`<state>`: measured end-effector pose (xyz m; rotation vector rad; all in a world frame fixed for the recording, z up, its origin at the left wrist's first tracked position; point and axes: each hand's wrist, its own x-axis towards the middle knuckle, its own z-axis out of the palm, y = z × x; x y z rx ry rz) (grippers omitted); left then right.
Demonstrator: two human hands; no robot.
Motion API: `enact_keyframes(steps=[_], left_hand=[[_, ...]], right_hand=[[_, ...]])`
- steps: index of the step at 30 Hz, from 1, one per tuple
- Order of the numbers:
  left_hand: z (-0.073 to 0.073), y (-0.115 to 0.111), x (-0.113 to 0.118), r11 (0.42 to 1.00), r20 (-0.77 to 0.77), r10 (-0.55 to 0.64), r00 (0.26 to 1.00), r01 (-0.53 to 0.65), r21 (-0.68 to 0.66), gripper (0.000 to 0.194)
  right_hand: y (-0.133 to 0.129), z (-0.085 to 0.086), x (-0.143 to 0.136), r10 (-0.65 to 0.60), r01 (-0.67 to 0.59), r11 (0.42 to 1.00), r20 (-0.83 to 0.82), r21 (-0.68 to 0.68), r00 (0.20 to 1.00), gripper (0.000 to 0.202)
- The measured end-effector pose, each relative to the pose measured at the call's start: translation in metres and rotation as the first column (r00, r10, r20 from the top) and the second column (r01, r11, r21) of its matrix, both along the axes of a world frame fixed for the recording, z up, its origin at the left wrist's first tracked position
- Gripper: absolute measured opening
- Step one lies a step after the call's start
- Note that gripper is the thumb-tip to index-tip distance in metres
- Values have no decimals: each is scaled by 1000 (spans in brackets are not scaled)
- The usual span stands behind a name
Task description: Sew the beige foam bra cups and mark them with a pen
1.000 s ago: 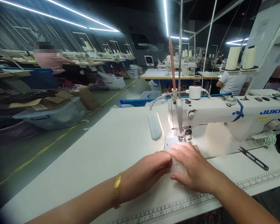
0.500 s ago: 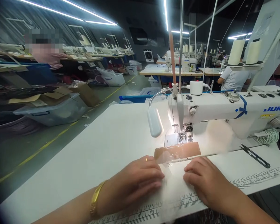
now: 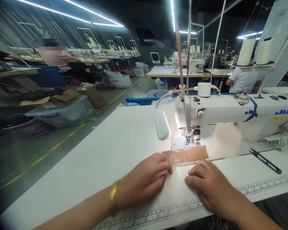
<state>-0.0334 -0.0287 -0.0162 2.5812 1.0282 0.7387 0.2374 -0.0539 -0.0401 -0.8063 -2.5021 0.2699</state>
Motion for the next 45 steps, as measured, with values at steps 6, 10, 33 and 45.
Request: enact_keyframes(steps=[6,10,33,45], left_hand=[[2,1,3,1000,-72,-3,997,4,8,45],[6,-1,4,997,56,74,996,-76,34,13],[-10,-7,9,999,29,37,999,-38,4,8],[45,-10,12,887,217,-160,963,237,-397,19]], right_hand=[[1,-1,1,7,-7,1000,15,24,1000,33],[1,-1,-1,8,-10,999,51,41,999,46],[7,-4,-14,-113,112,992,25,60,993,41],[-8,12,1,-105,31,923,-173,-383,979,46]])
